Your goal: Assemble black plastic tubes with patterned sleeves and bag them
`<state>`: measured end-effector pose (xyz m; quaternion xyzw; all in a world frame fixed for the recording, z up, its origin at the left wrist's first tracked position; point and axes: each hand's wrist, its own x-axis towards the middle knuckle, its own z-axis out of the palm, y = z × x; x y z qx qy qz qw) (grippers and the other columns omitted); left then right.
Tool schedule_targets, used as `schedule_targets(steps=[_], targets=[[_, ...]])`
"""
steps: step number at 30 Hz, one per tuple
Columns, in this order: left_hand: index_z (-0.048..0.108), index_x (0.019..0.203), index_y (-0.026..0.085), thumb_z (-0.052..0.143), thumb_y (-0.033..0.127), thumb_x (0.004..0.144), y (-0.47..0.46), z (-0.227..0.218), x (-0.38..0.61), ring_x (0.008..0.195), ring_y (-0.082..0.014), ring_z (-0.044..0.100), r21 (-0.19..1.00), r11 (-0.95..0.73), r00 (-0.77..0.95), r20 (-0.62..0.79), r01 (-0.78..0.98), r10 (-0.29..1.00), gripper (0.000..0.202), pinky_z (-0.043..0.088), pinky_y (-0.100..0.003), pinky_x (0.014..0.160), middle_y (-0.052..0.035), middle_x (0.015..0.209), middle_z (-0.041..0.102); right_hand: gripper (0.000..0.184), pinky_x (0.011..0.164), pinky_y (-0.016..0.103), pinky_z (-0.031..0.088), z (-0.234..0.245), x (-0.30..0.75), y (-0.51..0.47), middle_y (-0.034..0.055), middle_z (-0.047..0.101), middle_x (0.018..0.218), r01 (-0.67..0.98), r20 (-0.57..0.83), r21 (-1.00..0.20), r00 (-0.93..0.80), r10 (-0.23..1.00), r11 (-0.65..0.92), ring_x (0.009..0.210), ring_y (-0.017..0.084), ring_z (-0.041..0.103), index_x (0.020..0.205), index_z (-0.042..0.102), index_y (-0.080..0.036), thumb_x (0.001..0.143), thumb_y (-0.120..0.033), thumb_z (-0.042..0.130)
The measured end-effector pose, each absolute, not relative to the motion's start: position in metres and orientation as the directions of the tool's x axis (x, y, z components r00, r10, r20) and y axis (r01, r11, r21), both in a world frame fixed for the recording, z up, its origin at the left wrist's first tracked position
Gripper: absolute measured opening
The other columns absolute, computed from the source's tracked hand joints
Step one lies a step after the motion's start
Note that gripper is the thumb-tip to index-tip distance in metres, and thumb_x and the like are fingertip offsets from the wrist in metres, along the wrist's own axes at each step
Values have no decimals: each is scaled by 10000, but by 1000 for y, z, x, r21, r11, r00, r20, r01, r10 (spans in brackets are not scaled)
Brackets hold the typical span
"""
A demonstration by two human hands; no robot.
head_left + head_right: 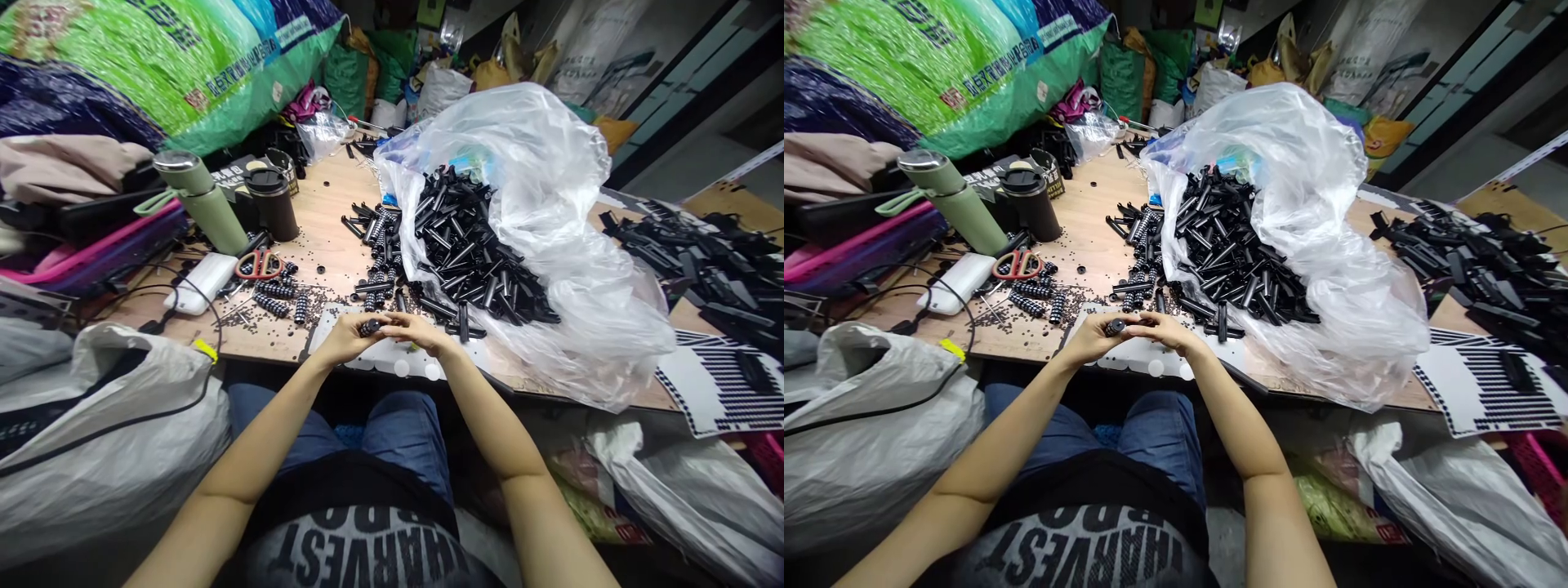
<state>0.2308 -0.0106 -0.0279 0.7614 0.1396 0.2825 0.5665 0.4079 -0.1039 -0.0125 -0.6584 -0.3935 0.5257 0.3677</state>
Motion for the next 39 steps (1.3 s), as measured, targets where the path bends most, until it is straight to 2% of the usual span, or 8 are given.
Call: schedule_targets(steps=[4, 8, 16, 22, 29, 34, 37, 39], targets=[[611, 1219, 214, 750, 449, 727, -11, -29, 227, 713, -142, 646, 989, -80, 845, 147, -123, 515, 563, 511, -223, 605, -99, 1123, 667, 859, 981, 436, 469, -11, 410, -110, 135, 539, 1346, 262, -306, -885, 293, 906, -384, 1140, 278, 575, 1326, 506, -194, 596, -527, 813], [606, 1131, 157, 565, 578, 834, -12, -27, 229, 388, -58, 440, 918, 314, 796, 4, -243, 605, 517, 303, -170, 335, -38, 767, 632, 1165, 1086, 452, 393, -9, 400, -125, 153, 301, 1511, 408, -97, -885, 307, 947, -223, 1320, 298, 421, 1465, 273, -226, 500, -493, 869], [554, 1262, 169, 581, 565, 831, -23, -14, 239, 319, -63, 371, 835, 499, 711, -206, -230, 672, 586, 256, -151, 297, 53, 519, 469, 1192, 1120, 474, 371, -3, 382, -135, 161, 258, 1522, 581, 216, -802, 69, 974, 137, 1413, 302, 287, 1502, 167, -226, 560, -497, 844], [647, 1018, 123, 636, 485, 803, -34, -13, 250, 408, -94, 492, 784, 571, 623, -324, -244, 712, 422, 405, -203, 394, 17, 587, 538, 1161, 1197, 476, 218, 3, 374, -129, 161, 264, 1531, 695, 366, -646, -82, 927, 317, 1444, 292, 225, 1515, 123, -211, 623, -478, 817], [645, 782, 135, 720, 459, 734, -43, -22, 248, 481, -85, 469, 997, 2, 557, 43, -79, 830, 336, 378, -200, 473, 16, 588, 542, 1153, 1192, 484, 201, -2, 378, -133, 159, 303, 1514, 600, 253, -788, 109, 961, 139, 1443, 296, 224, 1490, 239, -202, 560, -559, 821], [662, 878, 150, 542, 283, 868, -43, -40, 240, 778, -186, 613, 662, -749, 575, 601, 31, 555, 179, 487, -287, 712, -93, 838, 665, 926, 989, 508, 457, -4, 373, -138, 145, 581, 1278, -246, -346, -922, 179, 921, -299, 1146, 286, 601, 1335, 457, -233, 678, -882, 397], [659, 960, 156, 513, 263, 869, -47, -41, 239, 828, -212, 622, 540, -841, 650, 646, -18, 401, 203, 505, -314, 733, -113, 873, 668, 876, 890, 498, 520, -3, 372, -139, 136, 683, 1029, -481, -495, -756, -23, 869, -444, 941, 274, 679, 1132, 584, -165, 702, -883, 324], [638, 1033, 167, 557, 324, 854, -50, -35, 239, 860, -211, 620, 657, -752, 644, 594, -44, 481, 251, 511, -310, 746, -111, 923, 664, 783, 897, 482, 524, -2, 372, -140, 124, 679, 1017, -490, -463, -785, 59, 885, -378, 965, 272, 666, 1072, 596, -166, 680, -832, 468]])
